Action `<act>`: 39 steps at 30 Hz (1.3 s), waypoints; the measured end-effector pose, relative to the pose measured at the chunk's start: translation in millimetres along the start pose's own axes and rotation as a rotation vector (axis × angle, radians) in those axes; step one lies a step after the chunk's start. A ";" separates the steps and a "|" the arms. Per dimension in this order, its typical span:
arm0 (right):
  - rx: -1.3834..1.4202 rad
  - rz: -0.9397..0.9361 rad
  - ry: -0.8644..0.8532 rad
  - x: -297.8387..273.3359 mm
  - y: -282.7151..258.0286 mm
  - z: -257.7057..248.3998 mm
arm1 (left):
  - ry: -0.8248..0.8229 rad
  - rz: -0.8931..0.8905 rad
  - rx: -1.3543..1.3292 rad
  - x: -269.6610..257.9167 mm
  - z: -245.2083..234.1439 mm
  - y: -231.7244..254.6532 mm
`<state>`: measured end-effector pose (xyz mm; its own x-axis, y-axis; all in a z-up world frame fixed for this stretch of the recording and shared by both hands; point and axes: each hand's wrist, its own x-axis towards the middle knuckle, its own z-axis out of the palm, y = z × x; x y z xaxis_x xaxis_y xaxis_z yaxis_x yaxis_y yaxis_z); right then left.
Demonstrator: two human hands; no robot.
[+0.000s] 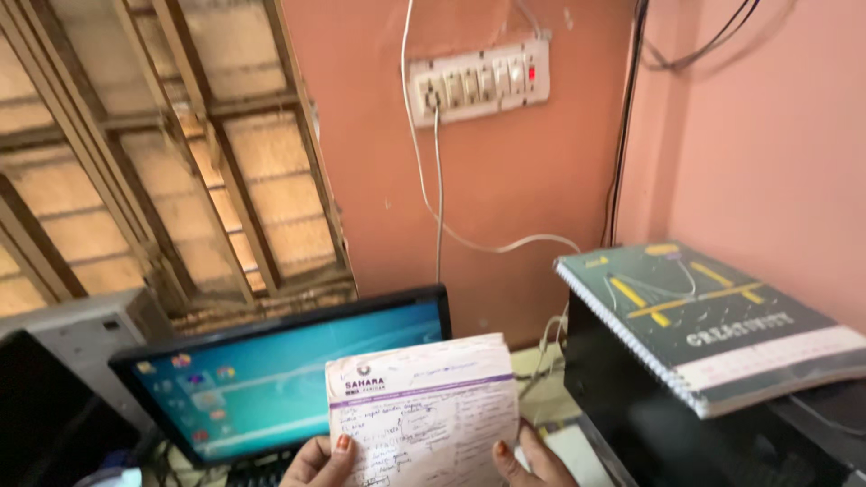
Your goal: The person wipes a desk surface and various items with a cloth, including a computer tower, a notebook, a mousepad, and stationery. They also move books and a pencil case around the desk while cleaning.
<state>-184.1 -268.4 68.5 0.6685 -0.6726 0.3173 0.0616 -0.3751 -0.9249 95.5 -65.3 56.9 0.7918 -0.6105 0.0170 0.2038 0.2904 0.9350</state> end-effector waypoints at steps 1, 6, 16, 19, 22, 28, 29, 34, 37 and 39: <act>0.142 -0.069 -0.030 4.6 -33.8 1.9 | -0.032 0.052 0.011 -2.7 12.8 27.2; -0.172 -0.153 0.197 13.3 -203.1 -70.7 | -0.137 -0.151 -0.072 -21.7 112.3 173.3; -0.240 0.170 0.293 96.0 -269.0 -300.5 | -0.469 -0.166 -0.005 -64.5 375.1 171.4; -0.129 0.487 0.273 94.8 -222.3 -345.4 | -0.472 -0.186 -0.110 -48.4 415.3 128.2; 0.028 0.621 0.244 84.9 -171.0 -366.7 | -0.426 -0.310 -0.057 -37.9 434.8 91.5; 0.025 0.602 0.315 100.3 -154.5 -392.1 | -0.484 -0.263 -0.083 -35.1 451.7 77.6; 0.001 0.600 0.339 103.1 -158.1 -391.4 | -0.502 -0.274 -0.089 -34.8 456.6 80.0; -0.352 0.636 0.259 102.8 -161.8 -374.9 | -0.499 -0.235 0.142 -45.8 462.0 64.5; -0.339 0.627 0.297 111.6 -147.3 -373.3 | -0.561 -0.160 -0.012 -43.0 459.7 53.8; -0.386 0.601 0.320 113.3 -130.3 -378.8 | -0.675 -0.286 -0.220 -45.4 457.8 52.1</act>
<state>-397.2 -537.3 304.2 0.2554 -0.9599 -0.1159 -0.5448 -0.0438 -0.8374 -193.3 -359.9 267.0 0.1817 -0.9812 0.0645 0.5139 0.1507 0.8445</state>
